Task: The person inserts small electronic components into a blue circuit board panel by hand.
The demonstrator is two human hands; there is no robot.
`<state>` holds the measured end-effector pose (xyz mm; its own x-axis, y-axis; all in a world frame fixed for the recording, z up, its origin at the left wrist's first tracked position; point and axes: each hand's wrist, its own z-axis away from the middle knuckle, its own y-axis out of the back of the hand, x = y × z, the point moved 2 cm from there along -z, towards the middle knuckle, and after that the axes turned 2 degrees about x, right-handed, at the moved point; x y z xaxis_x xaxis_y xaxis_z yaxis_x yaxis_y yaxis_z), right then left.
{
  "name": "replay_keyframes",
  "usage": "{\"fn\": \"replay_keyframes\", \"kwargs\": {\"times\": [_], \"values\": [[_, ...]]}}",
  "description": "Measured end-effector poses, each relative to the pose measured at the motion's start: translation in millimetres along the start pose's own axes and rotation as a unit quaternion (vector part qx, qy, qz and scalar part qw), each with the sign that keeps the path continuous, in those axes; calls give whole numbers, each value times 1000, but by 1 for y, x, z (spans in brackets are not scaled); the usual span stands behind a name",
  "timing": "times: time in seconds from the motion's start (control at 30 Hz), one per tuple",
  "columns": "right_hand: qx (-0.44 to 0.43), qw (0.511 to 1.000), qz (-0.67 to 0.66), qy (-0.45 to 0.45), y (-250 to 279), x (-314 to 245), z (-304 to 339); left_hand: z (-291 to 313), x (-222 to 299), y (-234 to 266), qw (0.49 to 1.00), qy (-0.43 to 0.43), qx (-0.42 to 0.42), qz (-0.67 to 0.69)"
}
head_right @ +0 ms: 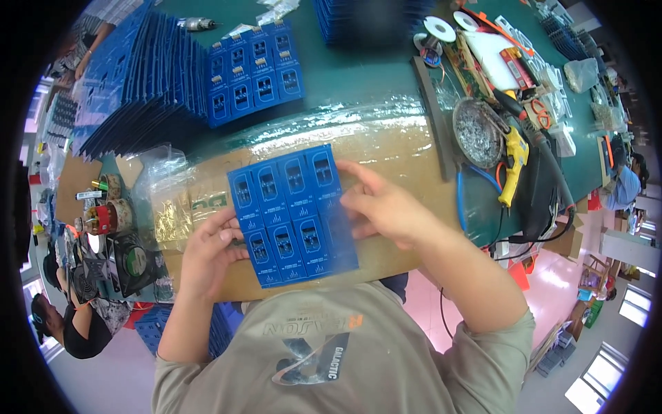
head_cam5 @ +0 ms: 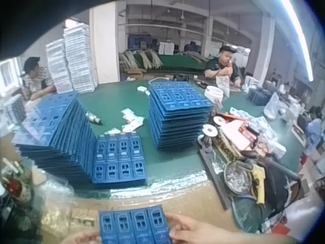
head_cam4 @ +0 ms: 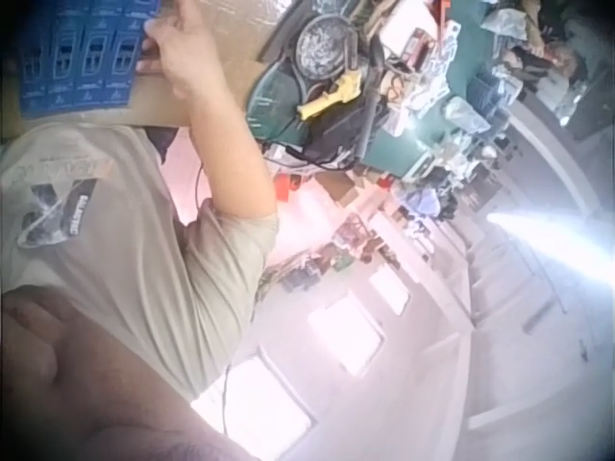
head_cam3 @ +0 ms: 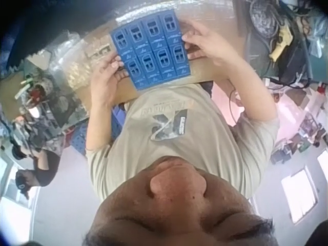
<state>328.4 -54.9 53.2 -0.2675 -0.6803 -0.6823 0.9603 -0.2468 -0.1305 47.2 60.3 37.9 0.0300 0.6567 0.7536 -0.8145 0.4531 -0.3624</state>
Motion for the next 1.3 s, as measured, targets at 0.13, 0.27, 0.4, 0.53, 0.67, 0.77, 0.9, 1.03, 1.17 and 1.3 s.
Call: {"fn": "replay_keyframes", "kwargs": {"times": [0.13, 0.27, 0.4, 0.53, 0.67, 0.77, 0.9, 1.03, 1.17, 1.3], "values": [[-5, 1000, -24, 3, -2, 1, 1, 1, 0, -2, 1000, 2, -6, 14], [-10, 1000, -12, 4, -3, -1, 5, 3, 7, -7, 1000, 2, 1, 21], [-16, 998, -16, 50, -5, -9, 15, 5, 11, -6, 999, -33, 33, 17], [13, 982, -2, 187, -5, -18, 23, 7, 25, -11, 993, -96, 60, 27], [50, 967, -17, 249, -6, -34, 38, 8, 38, -19, 991, -118, 45, 33], [64, 957, -17, 283, 2, -34, 43, 9, 45, -22, 988, -146, 33, 41], [106, 961, -86, 242, 15, -27, 38, 17, 66, -35, 952, -301, 20, 48], [110, 966, -24, 233, 12, -8, 40, 24, 73, -38, 891, -451, 56, -15], [9, 974, -97, 203, -3, -1, 57, 28, 91, -51, 634, -688, 54, -348], [-123, 930, -207, 277, -24, -15, 83, 29, 88, -67, 502, -756, 49, -418]]}}
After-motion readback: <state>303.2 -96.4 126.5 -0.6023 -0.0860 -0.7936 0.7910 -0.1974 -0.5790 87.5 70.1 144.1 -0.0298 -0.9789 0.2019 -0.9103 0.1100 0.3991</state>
